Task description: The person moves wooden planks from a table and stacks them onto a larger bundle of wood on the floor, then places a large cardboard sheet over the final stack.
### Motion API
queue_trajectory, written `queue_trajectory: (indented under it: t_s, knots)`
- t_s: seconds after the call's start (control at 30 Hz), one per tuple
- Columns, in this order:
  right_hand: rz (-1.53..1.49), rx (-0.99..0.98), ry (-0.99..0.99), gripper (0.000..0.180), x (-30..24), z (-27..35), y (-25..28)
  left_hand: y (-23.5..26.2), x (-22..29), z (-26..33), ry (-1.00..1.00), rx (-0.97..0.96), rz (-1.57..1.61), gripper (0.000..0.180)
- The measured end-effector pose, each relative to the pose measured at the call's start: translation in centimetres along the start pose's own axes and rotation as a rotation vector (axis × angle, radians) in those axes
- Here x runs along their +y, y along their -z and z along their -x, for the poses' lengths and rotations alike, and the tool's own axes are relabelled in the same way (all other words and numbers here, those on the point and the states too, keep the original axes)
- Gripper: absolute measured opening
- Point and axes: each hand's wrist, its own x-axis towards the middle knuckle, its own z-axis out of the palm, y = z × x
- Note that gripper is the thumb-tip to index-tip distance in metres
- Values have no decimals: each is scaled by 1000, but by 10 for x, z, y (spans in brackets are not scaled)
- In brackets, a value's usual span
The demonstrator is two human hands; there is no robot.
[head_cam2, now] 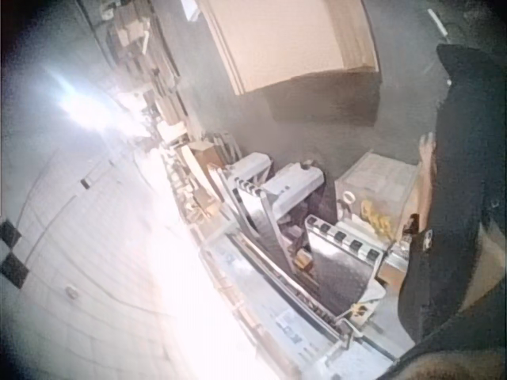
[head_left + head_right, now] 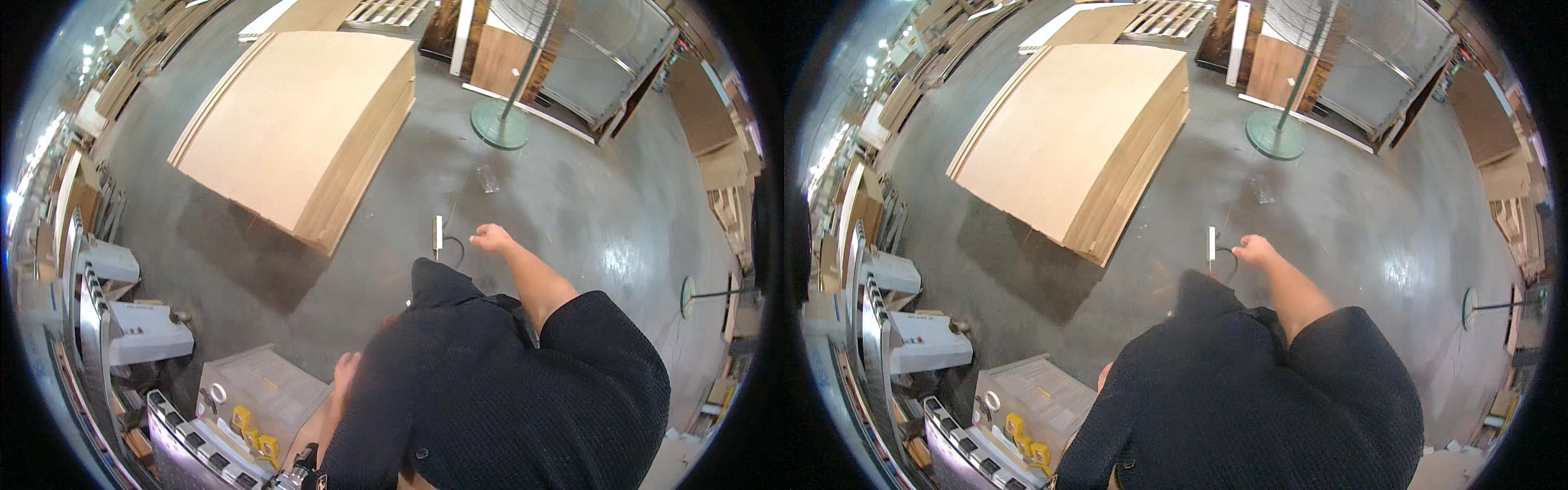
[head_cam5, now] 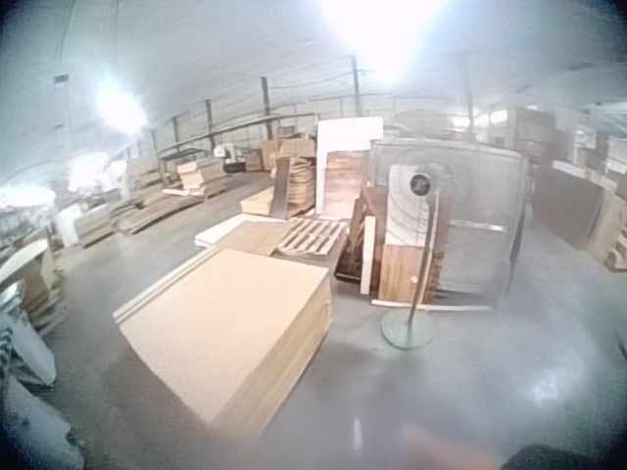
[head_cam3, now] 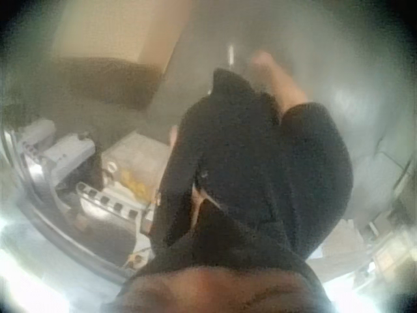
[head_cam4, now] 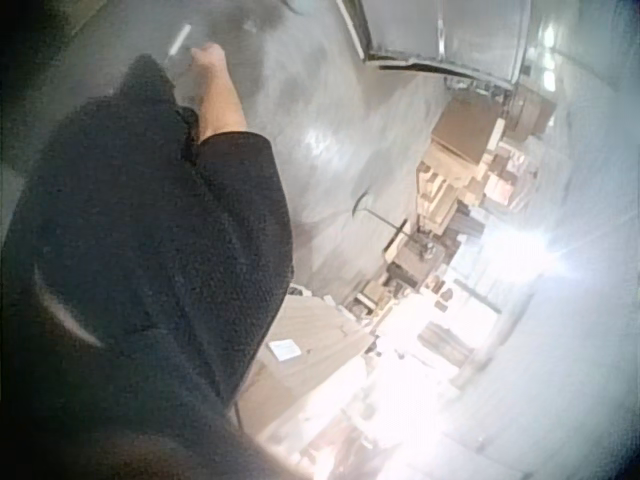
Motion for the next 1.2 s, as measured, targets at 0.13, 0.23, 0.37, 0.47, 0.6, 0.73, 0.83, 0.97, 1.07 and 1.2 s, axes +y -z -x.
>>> queue_trajectory:
  t_s: [0.13, 0.23, 0.37, 0.47, 0.6, 0.73, 0.83, 0.97, 1.07, 1.2]
  knots:
    - [-5, 13, 47, 61, -48, -36, 19, -11, -2, 4, 0, 63, 232, 65]
    - [52, -4, 204, 61, -106, -79, 17, -29, -84, -46, -72, 210, -1, 60]
    - [126, -20, 276, 63, -156, -129, 15, -23, -63, -29, 60, -159, 474, 44]
    - [74, -78, 298, 63, -206, -167, 18, -1, -30, -27, 208, -172, 621, 39]
    - [24, -115, 306, 66, -258, -260, 15, 29, 6, -46, 239, -74, 490, 40]
    - [-150, -208, 276, 65, -329, -326, 50, 76, 74, -75, 314, 53, 429, 40]
    - [-255, -104, 162, 63, -323, -419, 19, 120, 146, -107, 382, 92, 425, 41]
    - [-444, -152, 114, 62, -322, -521, 24, 181, 251, -159, 250, 72, 608, 44]
    - [-723, -89, 23, 66, -339, -544, 55, 212, 357, -175, 209, 252, 798, 47]
    - [-768, 55, -212, 77, -356, -578, 54, 216, 353, -178, 95, 179, 606, 51]
